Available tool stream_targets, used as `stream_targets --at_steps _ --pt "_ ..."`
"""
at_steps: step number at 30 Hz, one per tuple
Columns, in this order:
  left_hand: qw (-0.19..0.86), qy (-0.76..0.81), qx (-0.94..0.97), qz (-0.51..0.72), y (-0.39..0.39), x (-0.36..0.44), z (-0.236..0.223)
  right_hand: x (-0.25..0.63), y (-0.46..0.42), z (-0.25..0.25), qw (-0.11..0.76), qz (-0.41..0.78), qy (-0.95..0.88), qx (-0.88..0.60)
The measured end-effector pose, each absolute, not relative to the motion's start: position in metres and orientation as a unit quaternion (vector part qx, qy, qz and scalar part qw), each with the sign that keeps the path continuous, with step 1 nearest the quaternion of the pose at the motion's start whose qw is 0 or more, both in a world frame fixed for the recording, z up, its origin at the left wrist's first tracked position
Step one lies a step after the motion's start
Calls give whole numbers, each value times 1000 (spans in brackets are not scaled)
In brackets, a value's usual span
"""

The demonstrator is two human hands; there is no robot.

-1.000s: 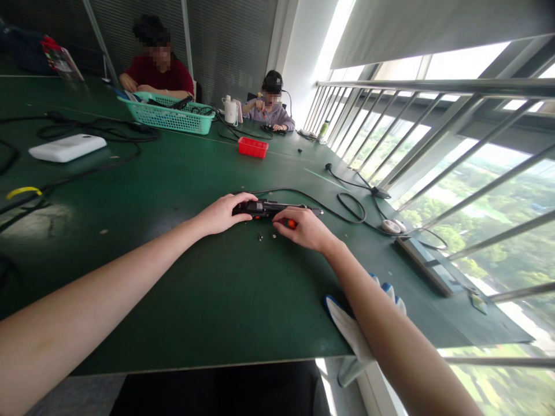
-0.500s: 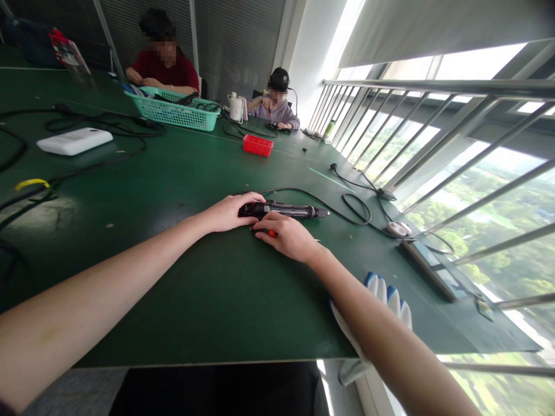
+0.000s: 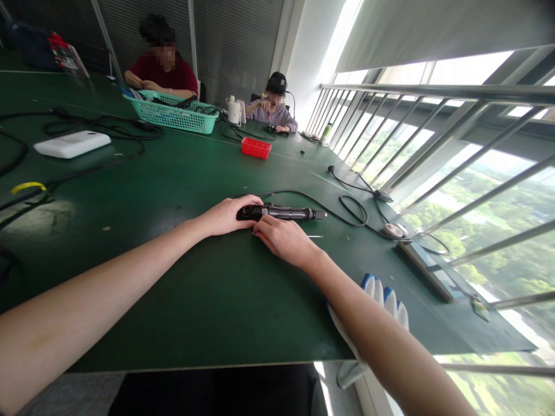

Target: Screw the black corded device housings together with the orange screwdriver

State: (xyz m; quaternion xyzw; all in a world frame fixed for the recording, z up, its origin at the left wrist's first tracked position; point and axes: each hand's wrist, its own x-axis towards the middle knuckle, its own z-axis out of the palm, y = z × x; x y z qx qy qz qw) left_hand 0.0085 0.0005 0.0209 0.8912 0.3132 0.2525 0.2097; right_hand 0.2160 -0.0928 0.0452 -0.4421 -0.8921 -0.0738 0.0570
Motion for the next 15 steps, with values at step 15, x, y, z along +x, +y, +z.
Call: stream_targets --at_steps 15 --pt "156 360 881 265 -5 12 12 253 -77 42 308 15 -777 -549"
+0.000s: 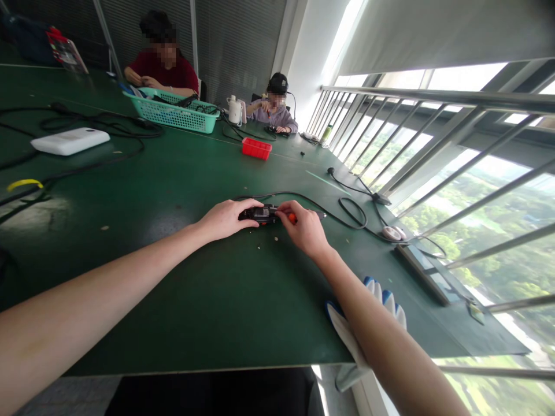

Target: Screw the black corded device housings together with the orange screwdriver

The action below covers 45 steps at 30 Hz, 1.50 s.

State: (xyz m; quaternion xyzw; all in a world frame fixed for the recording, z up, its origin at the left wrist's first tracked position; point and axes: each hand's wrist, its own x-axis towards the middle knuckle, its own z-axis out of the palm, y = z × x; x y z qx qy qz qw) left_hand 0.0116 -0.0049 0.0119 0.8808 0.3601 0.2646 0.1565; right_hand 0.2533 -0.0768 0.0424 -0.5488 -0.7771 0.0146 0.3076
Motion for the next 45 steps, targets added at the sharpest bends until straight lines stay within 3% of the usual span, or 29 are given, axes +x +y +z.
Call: stream_targets --at_steps 9,22,30,35,41,45 --pt "154 344 886 270 -4 13 9 245 -74 39 330 14 -783 -527" --pt "118 366 886 260 -7 13 11 250 -80 47 196 -44 -827 -525" --pt "122 367 885 259 -7 11 11 259 -89 57 86 123 -859 -490" --pt "102 310 899 292 -6 11 11 259 -87 54 125 89 -842 -517" --pt "82 261 913 301 -6 12 13 259 -81 53 269 7 -801 -536" --pt "74 238 920 303 -7 13 14 254 -77 47 313 14 -805 -504"
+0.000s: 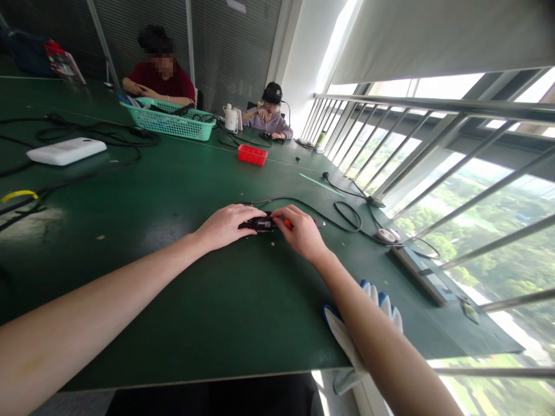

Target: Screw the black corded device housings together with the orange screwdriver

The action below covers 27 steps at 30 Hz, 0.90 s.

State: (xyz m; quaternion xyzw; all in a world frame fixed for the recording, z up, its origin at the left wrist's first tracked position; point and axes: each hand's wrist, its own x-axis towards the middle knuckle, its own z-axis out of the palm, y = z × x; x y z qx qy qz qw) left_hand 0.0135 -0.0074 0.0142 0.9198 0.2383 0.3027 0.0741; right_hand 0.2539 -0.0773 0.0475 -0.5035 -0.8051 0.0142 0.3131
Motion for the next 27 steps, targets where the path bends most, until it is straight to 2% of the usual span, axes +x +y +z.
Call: stream_targets --at_steps 7,14,21,27 --pt "70 247 919 298 -10 14 17 249 -73 41 350 4 -764 -542" --pt "92 261 913 300 -9 14 14 249 -76 45 296 -23 -793 -533" --pt "145 334 886 286 -4 13 8 250 -79 49 280 -34 -778 -562" --pt "171 342 876 294 -1 14 8 229 -89 48 205 10 -852 -481"
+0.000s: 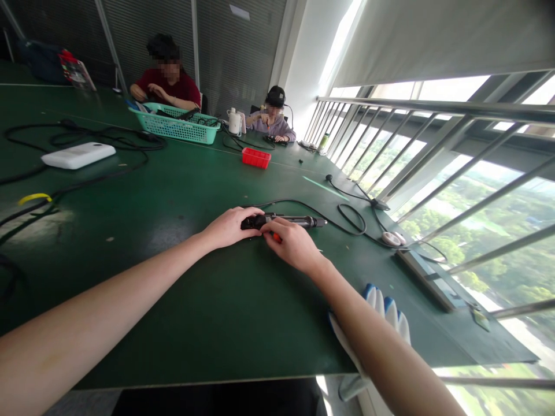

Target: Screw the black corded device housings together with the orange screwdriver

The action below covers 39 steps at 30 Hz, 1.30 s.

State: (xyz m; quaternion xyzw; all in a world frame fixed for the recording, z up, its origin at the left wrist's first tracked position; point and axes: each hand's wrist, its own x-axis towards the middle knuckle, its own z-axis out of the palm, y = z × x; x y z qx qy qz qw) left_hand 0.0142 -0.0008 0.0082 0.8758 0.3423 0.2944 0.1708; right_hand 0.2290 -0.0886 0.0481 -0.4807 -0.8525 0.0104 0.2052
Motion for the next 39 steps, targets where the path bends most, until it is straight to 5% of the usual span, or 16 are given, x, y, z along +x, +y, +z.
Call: stream_targets --at_steps 9,23,28,33,39 --pt "323 286 858 279 12 5 12 204 -91 38 111 -22 -874 -473" --pt "265 280 880 276 0 4 21 210 -89 38 105 -32 -867 -486" --pt "156 271 879 361 -16 9 26 212 -89 39 184 -28 -834 -519" --pt "276 298 806 430 -29 20 29 217 -91 44 325 -22 -790 -519" --pt "359 313 735 482 -23 19 22 217 -94 46 311 -6 -813 -492"
